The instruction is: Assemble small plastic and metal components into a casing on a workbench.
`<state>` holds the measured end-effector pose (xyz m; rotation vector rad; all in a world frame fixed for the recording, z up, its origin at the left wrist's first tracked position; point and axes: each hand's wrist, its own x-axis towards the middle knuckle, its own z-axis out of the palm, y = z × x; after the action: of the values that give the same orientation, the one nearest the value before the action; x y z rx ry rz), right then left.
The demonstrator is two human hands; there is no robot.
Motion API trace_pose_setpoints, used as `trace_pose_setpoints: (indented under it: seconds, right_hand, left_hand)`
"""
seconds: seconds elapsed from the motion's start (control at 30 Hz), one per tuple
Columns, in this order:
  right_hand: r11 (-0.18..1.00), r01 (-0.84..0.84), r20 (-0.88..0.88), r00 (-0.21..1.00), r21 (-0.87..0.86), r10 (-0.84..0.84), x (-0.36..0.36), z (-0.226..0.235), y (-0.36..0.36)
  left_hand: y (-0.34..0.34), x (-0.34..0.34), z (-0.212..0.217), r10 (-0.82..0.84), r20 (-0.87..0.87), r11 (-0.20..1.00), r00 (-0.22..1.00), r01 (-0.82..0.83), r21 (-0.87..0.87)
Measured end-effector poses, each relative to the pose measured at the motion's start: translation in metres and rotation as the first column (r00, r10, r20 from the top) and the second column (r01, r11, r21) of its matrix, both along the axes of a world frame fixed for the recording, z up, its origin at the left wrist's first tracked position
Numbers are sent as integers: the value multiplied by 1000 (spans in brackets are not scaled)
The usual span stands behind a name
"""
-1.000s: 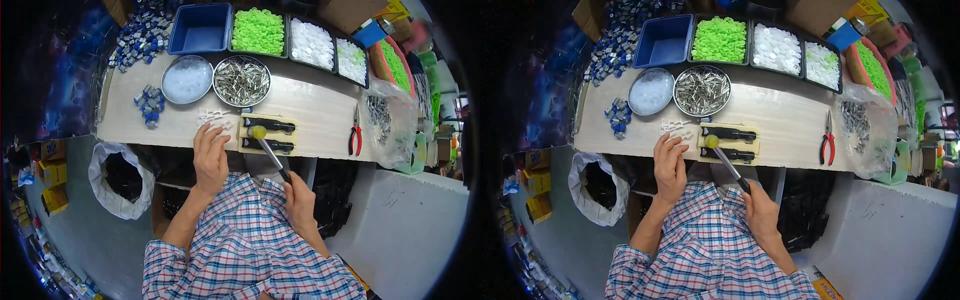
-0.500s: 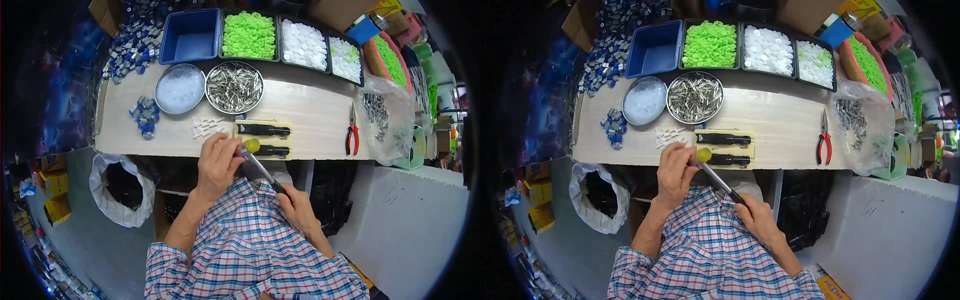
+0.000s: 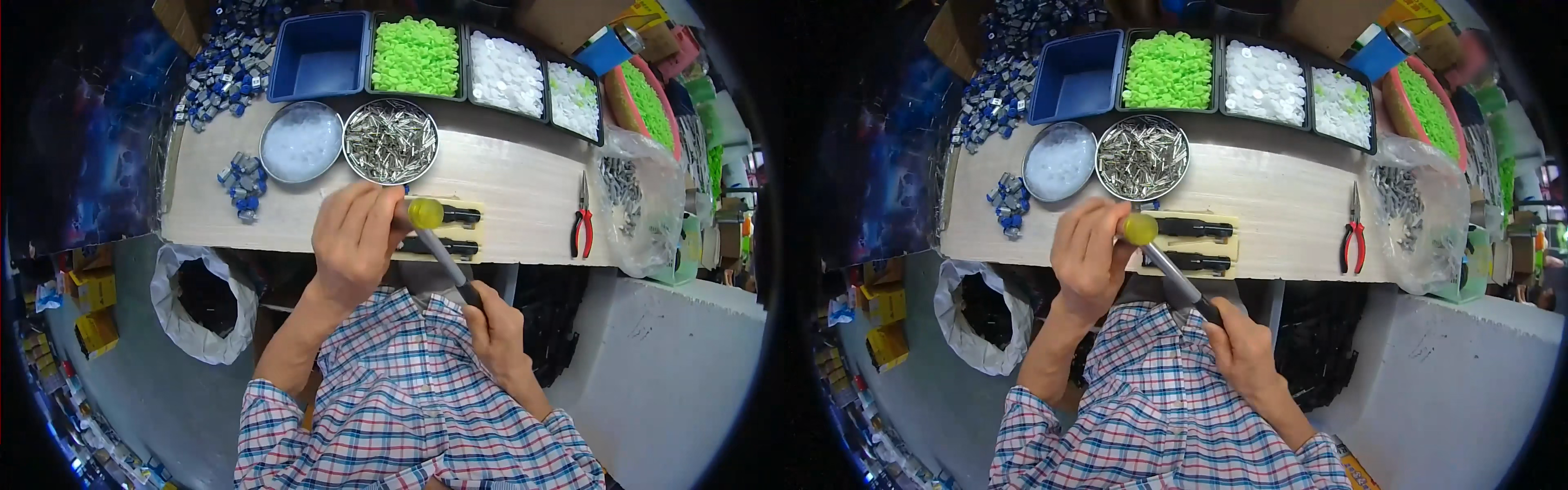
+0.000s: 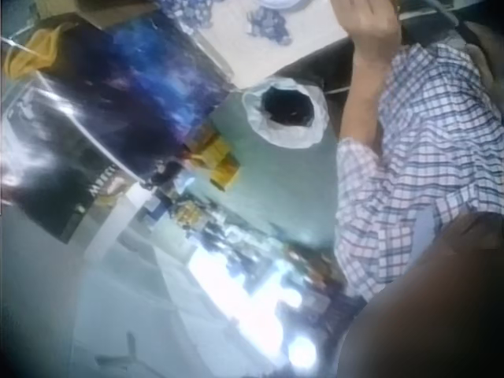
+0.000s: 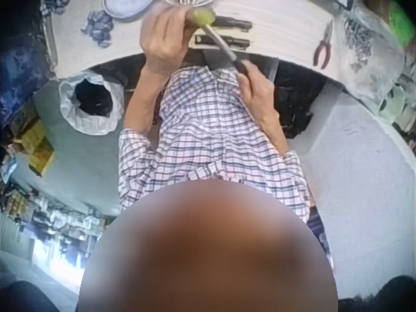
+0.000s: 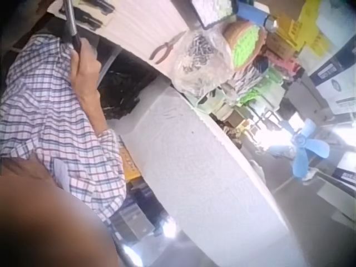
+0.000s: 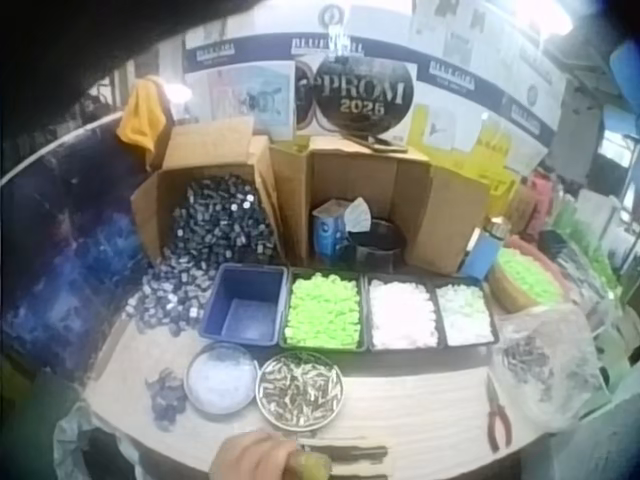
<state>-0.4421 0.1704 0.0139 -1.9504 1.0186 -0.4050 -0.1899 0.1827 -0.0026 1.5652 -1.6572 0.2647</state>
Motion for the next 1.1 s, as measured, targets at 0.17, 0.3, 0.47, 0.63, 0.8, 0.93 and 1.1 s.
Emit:
trace_pose_setpoints:
  seconds: [0.17, 0.3, 0.47, 0.63, 0.8, 0.93, 1.1]
  right_hand:
    - [942, 84, -172, 974, -324, -146, 17, -16, -8]
    - [936, 226, -80, 963, -272, -256, -4, -27, -14]
    - [772, 436, -114, 834, -462, -539, -39, -43, -46]
    - [757, 421, -285, 745, -501, -603, -64, -54, -69]
    - [645, 235, -292, 745, -727, -600, -88, -65, -119]
    - [589, 191, -354, 642, -785, -680, -97, -80, -151]
    - [571, 343, -145, 753, -746, -642, -91, -64, -144]
  left_hand:
    - [9, 0, -9, 205, 26, 944, 978, -205, 261]
    - [36, 0, -22, 251, -262, 943, 932, -174, 284]
    - [38, -1, -29, 214, -357, 956, 909, -120, 268]
    - [31, -5, -29, 185, -408, 964, 894, -85, 251]
    - [26, -8, -28, 161, -416, 966, 895, -57, 250]
    - [17, -13, -26, 110, -440, 974, 891, -8, 227]
    - [1, -22, -23, 49, -457, 974, 888, 58, 217]
